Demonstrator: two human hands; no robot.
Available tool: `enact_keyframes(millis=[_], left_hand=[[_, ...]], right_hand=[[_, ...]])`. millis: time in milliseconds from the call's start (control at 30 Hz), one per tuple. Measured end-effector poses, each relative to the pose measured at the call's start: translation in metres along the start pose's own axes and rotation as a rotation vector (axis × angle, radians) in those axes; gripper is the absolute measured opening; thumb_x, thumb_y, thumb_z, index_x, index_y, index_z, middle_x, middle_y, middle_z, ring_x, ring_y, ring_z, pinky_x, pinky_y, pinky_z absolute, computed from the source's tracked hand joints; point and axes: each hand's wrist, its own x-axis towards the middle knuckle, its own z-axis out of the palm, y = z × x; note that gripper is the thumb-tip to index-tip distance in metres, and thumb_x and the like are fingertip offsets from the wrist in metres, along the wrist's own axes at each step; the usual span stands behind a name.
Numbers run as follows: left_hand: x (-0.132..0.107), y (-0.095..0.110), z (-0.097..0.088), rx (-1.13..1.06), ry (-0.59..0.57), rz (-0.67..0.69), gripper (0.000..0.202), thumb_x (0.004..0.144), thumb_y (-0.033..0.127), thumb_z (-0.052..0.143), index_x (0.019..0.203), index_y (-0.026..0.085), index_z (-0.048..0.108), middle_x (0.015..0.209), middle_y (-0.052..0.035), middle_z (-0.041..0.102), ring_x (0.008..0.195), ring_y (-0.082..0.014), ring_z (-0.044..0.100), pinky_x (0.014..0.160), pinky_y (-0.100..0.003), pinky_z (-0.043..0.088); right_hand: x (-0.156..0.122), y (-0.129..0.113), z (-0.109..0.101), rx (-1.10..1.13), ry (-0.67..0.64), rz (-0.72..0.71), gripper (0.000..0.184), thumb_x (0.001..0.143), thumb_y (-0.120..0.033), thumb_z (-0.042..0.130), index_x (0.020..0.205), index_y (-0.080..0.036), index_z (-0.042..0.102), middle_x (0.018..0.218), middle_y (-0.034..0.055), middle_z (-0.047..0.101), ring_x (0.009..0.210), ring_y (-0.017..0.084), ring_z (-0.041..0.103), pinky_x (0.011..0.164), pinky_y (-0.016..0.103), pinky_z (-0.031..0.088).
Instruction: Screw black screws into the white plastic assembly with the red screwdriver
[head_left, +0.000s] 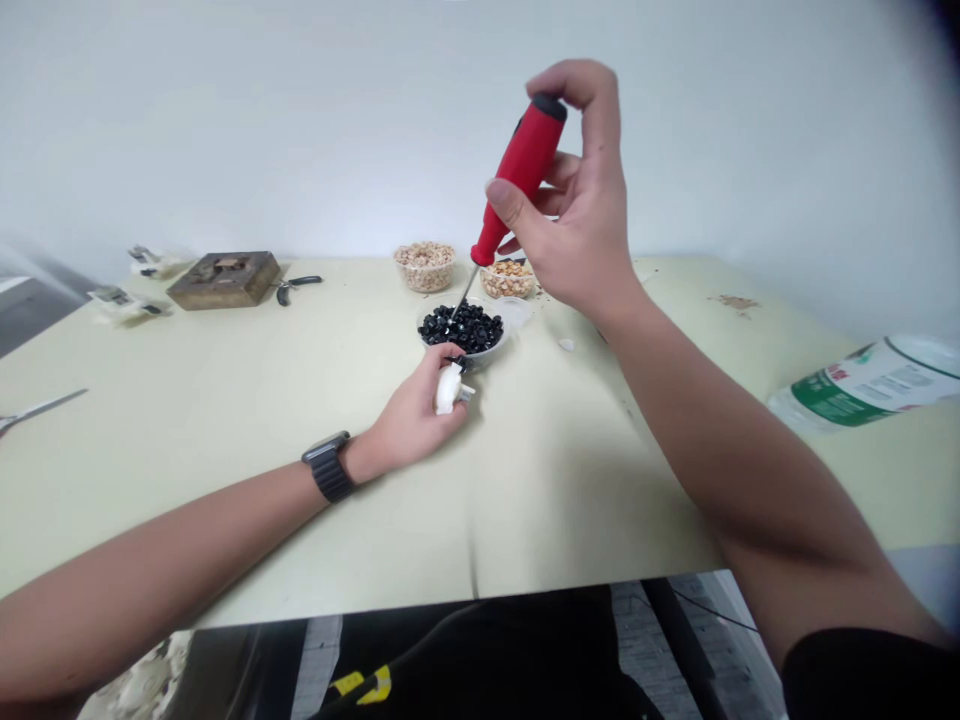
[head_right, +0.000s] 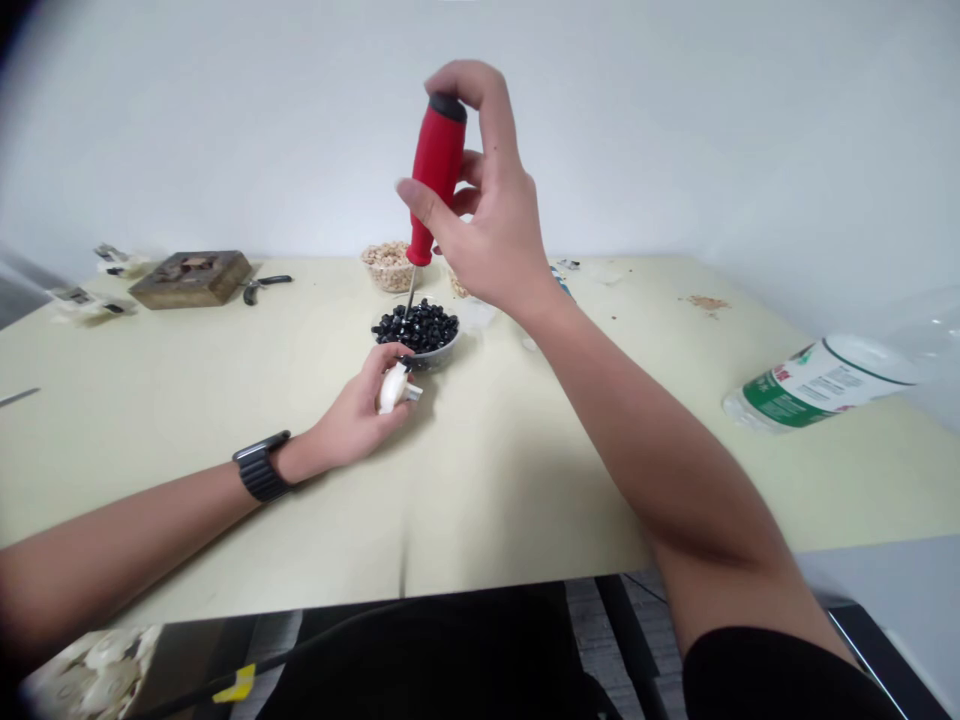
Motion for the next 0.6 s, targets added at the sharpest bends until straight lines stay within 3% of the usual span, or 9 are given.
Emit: enact_keyframes(millis=[100,267,367,600], left_hand=[[0.000,-0.001,0.000,0.000,0.002,-0.002,0.061,0.085,0.023,0.066,0.142,0.024,0.043,0.112,-0.0066,0.064,0.091,-0.0223,0.062,0.082,-0.039,0.049],[0.000,0.001,0.000,-0.001,-0.007,-0.020,0.061,0.086,0.024,0.066,0.142,0.024,0.043,0.112,-0.0063,0.063,0.091,-0.0219,0.061,0.083,-0.039,0.048],[0.001,0.002,0.000,0.002,-0.008,-0.020,0.061,0.086,0.024,0.066,0.142,0.024,0.043,0.112,-0.0061,0.063,0.091,-0.0219,0.061,0.083,-0.039,0.048],[0.001,0.001,0.000,0.006,0.002,-0.001,0.060,0.086,0.023,0.066,0.141,0.024,0.043,0.112,-0.0064,0.063,0.090,-0.0220,0.061,0.080,-0.038,0.049]], right_hand=[[0.003,0.002,-0.005,-0.044,-0.060,-0.002,0.064,0.082,-0.050,0.079,0.135,-0.053,0.044,0.131,-0.0048,0.063,0.092,0.023,0.071,0.067,0.040,0.068],[-0.007,0.003,-0.003,-0.003,-0.037,-0.029,0.051,0.088,-0.056,0.067,0.134,-0.054,0.045,0.123,-0.0047,0.066,0.093,0.024,0.071,0.068,0.042,0.066],[-0.008,0.002,-0.002,0.005,-0.045,-0.013,0.055,0.083,-0.051,0.072,0.132,-0.055,0.046,0.121,-0.0057,0.067,0.093,0.025,0.071,0.068,0.044,0.066],[-0.004,-0.010,0.001,0.019,-0.026,-0.034,0.043,0.085,-0.028,0.069,0.121,-0.040,0.048,0.118,-0.0007,0.060,0.080,0.020,0.067,0.065,0.039,0.066]])
